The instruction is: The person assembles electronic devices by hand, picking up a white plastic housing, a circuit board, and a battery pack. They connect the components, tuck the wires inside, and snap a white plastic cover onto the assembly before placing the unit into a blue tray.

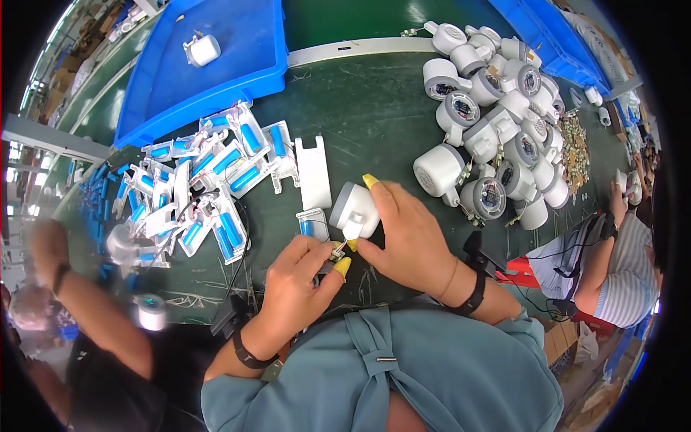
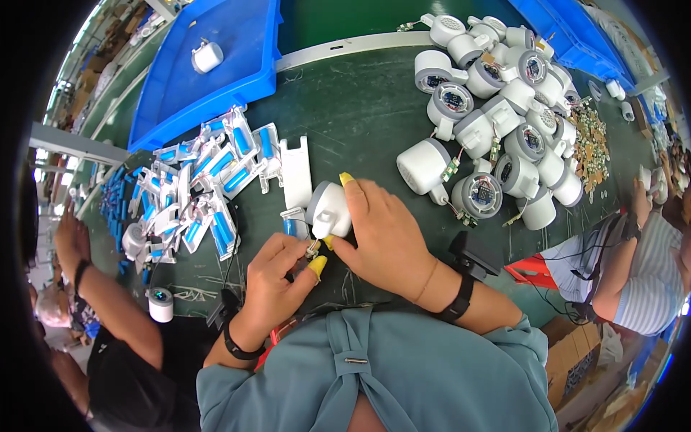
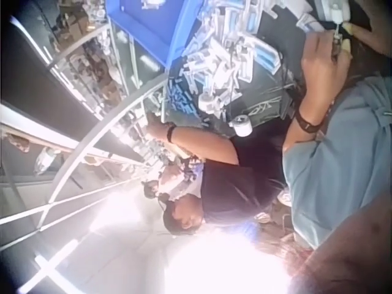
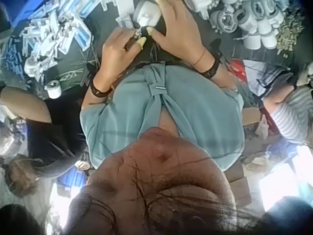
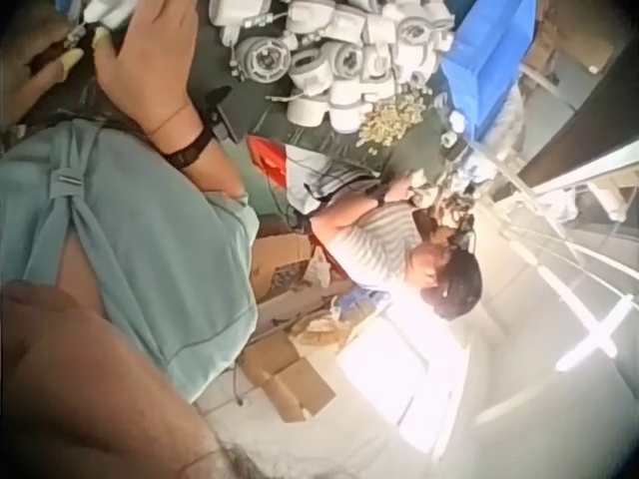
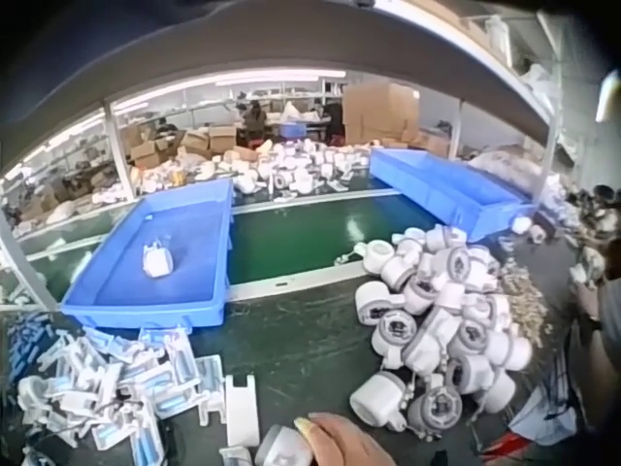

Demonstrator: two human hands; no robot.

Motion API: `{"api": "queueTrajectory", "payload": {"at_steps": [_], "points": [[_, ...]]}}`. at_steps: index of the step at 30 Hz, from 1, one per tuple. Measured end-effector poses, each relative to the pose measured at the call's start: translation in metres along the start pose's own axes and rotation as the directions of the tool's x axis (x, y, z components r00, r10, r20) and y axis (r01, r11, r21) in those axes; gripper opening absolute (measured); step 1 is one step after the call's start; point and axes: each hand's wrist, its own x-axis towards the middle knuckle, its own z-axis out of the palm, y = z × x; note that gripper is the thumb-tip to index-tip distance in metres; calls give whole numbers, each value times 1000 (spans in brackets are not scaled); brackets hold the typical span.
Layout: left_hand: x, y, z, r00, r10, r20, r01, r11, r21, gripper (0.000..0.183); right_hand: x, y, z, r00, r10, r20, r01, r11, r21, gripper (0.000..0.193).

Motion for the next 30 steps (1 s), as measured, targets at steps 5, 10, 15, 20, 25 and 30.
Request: {"api": "queueTrajectory", "payload": {"at_steps": [5,10,15,20,25,30], "points": [[-2,2,4,981,190,-28,-186,977,103,29,-12,7,7,994,11,-112,12,978,209,67],[-1,13,10,935,354,20,-353,922,162,31,-17,9,7,970,-94,-223,141,968,207,71],[2,16,13,930,368,17,-364,913,182,32,-18,10,6,959,-86,-268,147,965,217,73],[2,16,14,928,373,-3,-366,913,181,32,-18,11,6,962,-93,-255,148,967,205,76],[3,15,14,925,379,-6,-373,911,175,32,-17,10,5,962,-92,-257,144,971,193,76],[4,17,11,935,356,-5,-350,922,167,30,-17,11,6,962,-92,-257,151,963,222,75]]}}
